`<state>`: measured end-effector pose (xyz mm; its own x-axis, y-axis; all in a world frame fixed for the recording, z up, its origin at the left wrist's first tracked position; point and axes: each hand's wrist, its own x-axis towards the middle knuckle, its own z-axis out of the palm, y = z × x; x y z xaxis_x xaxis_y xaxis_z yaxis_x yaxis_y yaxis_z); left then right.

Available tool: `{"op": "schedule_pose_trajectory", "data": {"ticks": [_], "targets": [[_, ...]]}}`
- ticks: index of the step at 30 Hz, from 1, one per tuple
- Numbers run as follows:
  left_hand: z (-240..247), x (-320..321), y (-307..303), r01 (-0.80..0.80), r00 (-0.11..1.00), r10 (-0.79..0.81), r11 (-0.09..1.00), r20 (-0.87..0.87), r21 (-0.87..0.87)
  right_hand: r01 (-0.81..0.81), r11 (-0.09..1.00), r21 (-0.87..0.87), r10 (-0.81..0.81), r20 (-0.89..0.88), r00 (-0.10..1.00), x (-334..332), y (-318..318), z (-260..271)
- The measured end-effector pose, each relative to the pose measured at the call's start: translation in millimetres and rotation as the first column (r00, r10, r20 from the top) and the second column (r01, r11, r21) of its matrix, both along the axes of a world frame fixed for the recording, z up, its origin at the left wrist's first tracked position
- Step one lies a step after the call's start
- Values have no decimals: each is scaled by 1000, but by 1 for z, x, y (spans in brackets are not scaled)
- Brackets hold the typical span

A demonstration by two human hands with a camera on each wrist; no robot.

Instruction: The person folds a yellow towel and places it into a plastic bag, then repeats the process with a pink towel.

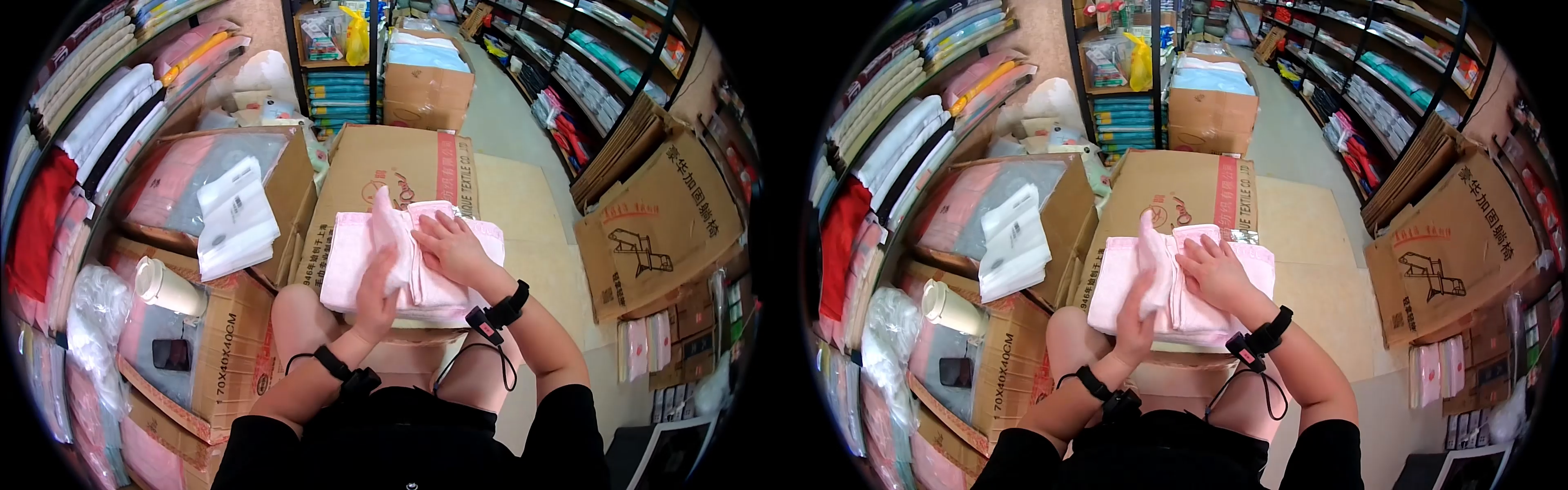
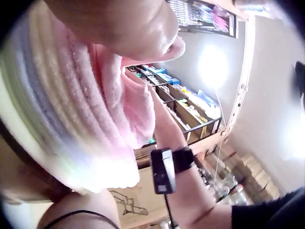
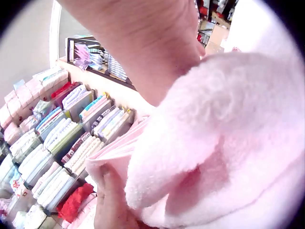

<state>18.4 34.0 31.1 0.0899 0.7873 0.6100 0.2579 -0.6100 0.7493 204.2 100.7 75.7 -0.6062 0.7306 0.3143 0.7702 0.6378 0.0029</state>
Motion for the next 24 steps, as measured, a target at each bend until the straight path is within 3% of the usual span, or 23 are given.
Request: {"op": "schedule_pose_trajectory", "data": {"ticks": [2, 4, 5, 8, 13, 16, 18, 20, 22, 24], "targets": [[6, 3, -1, -23, 996, 29, 997, 88, -77, 40, 998, -42, -39, 9, 999, 0, -3, 4], [14, 7, -1, -115, 929, 176, 973, 324, -198, 45, 998, -39, -45, 5, 999, -1, -4, 2], [14, 6, 2, -117, 931, 176, 974, 320, -196, 51, 998, -34, -51, 5, 999, -2, -4, 2], [13, 6, 13, -6, 626, 317, 916, 712, -402, 82, 995, -62, -86, -72, 994, -1, -4, -4], [2, 11, 19, -136, 697, 376, 905, 611, -402, 59, 998, 20, -59, 21, 998, -9, -8, -3], [25, 12, 22, -128, 652, 388, 903, 651, -409, -1, 995, 104, -8, 84, 996, -17, -11, 7], [28, 6, 28, 23, 357, 472, 858, 806, -513, -32, 999, -2, 32, 172, 985, -23, -12, 16], [18, 2, 27, -15, 402, 474, 859, 784, -512, -111, 994, -4, 111, 82, 990, -31, -13, 16], [11, 0, 19, -107, 775, 343, 899, 531, -424, -180, 984, 0, 180, -11, 984, -39, -11, 16], [9, 1, 8, -51, 824, 268, 913, 500, -405, -112, 983, -147, 116, 21, 993, -45, 1, 17]]}}
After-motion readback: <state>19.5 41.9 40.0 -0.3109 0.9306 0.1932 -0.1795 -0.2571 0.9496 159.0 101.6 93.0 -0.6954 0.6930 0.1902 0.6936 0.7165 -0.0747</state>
